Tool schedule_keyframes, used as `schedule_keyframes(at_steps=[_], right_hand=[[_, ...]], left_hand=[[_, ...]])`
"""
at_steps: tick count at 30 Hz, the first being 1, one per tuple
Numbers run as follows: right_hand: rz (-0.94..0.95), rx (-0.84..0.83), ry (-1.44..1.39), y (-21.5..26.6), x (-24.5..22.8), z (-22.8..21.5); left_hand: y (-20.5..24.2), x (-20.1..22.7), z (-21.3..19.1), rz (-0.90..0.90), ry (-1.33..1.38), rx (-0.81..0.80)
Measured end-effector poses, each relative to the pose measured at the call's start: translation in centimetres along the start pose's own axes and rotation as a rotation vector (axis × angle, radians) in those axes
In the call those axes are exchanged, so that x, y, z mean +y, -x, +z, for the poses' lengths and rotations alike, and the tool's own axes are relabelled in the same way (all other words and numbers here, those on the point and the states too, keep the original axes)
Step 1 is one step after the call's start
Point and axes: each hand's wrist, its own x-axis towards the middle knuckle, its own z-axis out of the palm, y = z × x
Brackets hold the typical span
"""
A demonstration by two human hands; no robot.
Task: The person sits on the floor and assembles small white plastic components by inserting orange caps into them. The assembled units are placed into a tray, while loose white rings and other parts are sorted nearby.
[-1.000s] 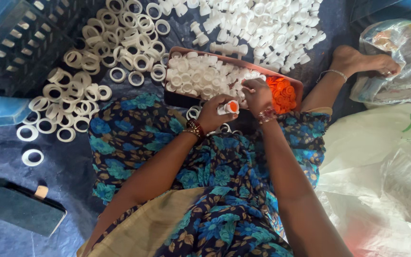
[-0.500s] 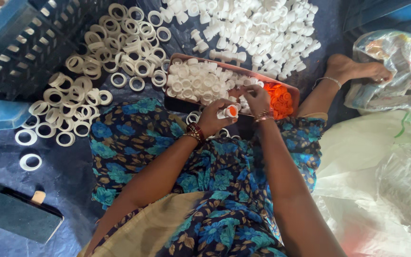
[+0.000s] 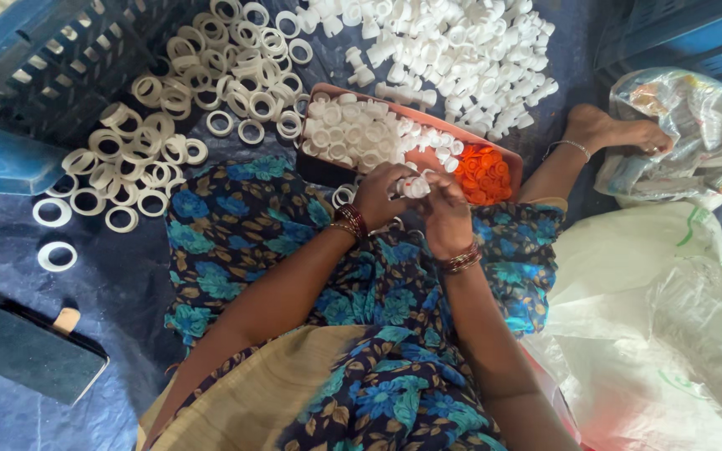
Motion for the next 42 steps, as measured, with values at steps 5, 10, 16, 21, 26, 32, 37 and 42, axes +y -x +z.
schedule_keyframes(at_steps=[5, 10, 16, 21, 26, 32, 37, 42], right_hand=[[-0.503, 0.105, 0.885, 1.8, -1.0, 2.0], [-0.581, 0.061, 1.135, 2.8, -3.2, 2.7], [-0.479, 0.151, 1.07, 2.5, -2.0, 2.1], [-0.383, 0.166, 0.89, 2.2, 0.0, 0.9], [-0.287, 0.072, 0.935, 1.2, -0.1, -1.1], [-0.638, -0.025, 1.387, 0.1, 2.6, -1.5], [-0.499, -0.227, 1.653, -0.4, 5.7, -1.6], [-0.487, -0.184, 1.657, -1.3, 5.6, -2.4]], left_hand=[[0.0, -0.1, -0.4, 0.074, -0.067, -0.026], [-0.2, -0.2, -0.1, 0.13, -0.046, -0.022], [-0.3, 0.1, -0.4, 0.133, -0.09, -0.069], [-0.3, 0.8, -0.7, 0.217, -0.115, -0.088], [-0.6, 0.8, -0.3, 0.2, -0.092, -0.147], [-0.8, -2.2, 0.6, -0.039, 0.146, 0.062], [-0.1, -5.6, 1.6, 0.001, 0.118, 0.09], [-0.7, -5.7, 2.1, -0.066, 0.236, 0.023]])
